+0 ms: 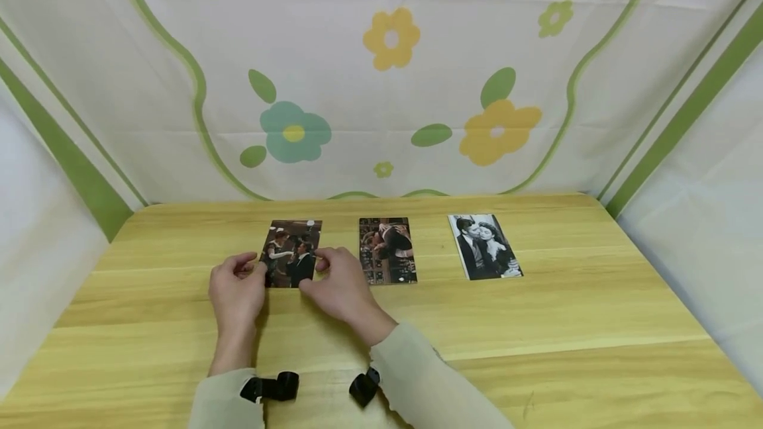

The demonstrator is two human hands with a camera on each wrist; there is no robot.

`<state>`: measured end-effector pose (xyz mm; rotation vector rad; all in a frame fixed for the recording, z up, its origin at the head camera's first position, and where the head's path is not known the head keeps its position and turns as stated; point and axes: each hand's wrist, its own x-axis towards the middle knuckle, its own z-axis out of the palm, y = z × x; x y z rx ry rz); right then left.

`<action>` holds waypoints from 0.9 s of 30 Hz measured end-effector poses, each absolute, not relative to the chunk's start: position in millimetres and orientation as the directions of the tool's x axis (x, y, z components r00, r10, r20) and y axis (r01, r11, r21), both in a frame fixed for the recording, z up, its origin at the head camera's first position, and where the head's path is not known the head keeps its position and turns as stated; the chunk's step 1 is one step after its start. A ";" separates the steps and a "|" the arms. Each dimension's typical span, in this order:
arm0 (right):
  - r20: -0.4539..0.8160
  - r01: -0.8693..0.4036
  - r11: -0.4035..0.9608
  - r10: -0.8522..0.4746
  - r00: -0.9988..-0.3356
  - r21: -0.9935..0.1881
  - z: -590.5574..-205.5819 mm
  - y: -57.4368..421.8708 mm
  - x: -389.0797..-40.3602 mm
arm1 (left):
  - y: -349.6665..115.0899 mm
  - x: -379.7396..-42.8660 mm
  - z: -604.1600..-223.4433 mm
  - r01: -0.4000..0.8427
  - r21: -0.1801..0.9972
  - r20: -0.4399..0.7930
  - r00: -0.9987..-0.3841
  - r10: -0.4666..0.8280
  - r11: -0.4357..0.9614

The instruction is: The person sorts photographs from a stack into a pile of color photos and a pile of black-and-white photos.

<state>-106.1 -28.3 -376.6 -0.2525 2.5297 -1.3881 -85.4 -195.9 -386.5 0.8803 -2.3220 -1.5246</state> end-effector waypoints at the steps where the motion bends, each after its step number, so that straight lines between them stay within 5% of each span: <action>1: -0.116 -0.042 0.507 -0.275 -0.955 -0.861 -374.9 -24.3 -104.1 | -194.0 -85.5 -384.8 -0.355 0.892 -0.126 -0.789 -0.602 0.279; 10: -0.003 -0.071 0.384 -0.187 -0.982 -0.920 -360.3 47.7 -110.1 | -155.2 -86.3 -363.4 -0.226 0.955 -0.109 -0.867 -0.486 0.190; 17: -0.060 0.068 0.330 0.034 -0.998 -0.942 -364.3 115.1 -118.4 | -125.8 -88.7 -364.7 -0.251 0.957 -0.188 -0.916 -0.354 0.143; 27: -0.164 0.175 0.132 0.089 -0.982 -0.976 -388.1 152.4 -116.4 | -85.5 -94.9 -375.6 -0.260 0.960 -0.225 -0.939 -0.261 0.106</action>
